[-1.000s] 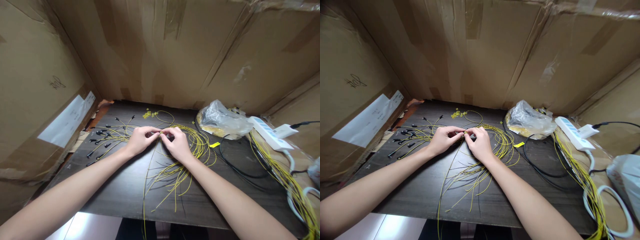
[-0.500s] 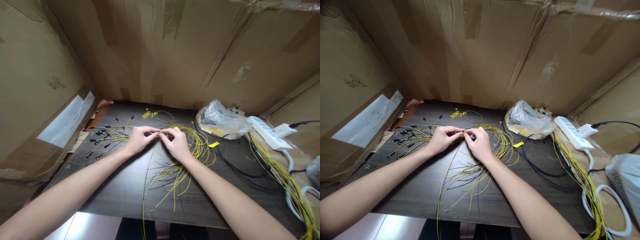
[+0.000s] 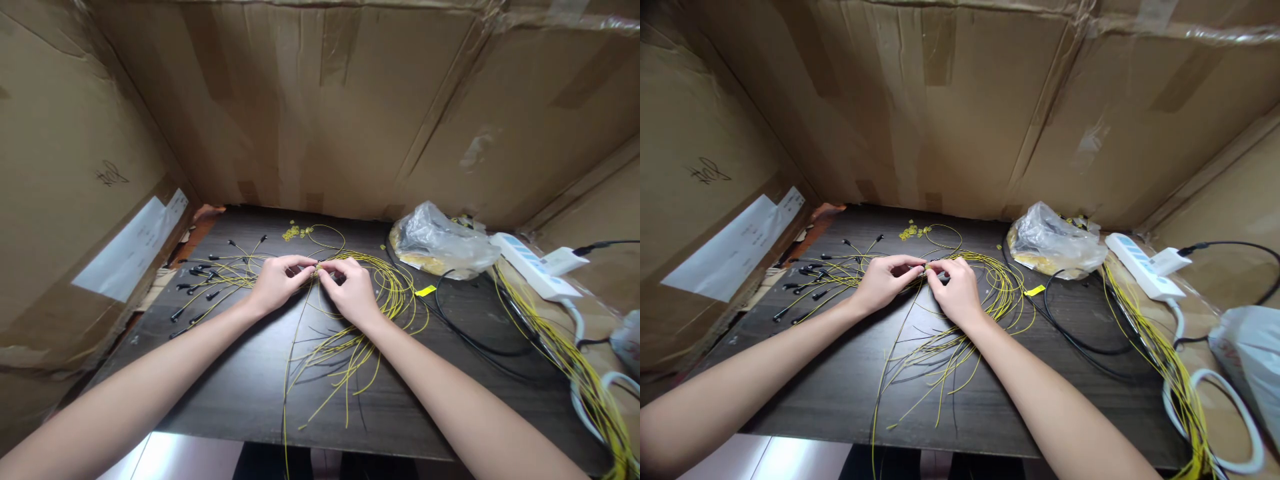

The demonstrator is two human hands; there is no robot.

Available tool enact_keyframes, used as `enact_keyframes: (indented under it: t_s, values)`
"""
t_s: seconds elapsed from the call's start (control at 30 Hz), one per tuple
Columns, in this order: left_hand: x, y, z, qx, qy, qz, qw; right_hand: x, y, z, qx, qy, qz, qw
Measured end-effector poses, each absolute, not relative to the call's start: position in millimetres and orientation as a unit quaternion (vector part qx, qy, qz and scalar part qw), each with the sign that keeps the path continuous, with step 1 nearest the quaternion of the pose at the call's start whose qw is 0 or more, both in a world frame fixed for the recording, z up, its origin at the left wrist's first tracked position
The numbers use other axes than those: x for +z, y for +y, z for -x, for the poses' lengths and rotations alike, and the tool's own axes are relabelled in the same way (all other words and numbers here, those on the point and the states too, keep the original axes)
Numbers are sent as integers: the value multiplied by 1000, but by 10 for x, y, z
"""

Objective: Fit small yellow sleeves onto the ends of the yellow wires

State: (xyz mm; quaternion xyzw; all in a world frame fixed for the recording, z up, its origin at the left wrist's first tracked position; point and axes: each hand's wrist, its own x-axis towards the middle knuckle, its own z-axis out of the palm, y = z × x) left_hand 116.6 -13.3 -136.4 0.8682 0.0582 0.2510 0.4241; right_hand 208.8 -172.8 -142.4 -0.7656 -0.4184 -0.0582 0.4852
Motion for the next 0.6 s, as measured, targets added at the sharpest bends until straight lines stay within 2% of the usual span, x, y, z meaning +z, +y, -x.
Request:
enact_keyframes:
  t_s: [0.6]
  values:
    - [-1386,-110,-1166,241,48,-862,443,-1424,-1739,-2094,-50,-419,766,485]
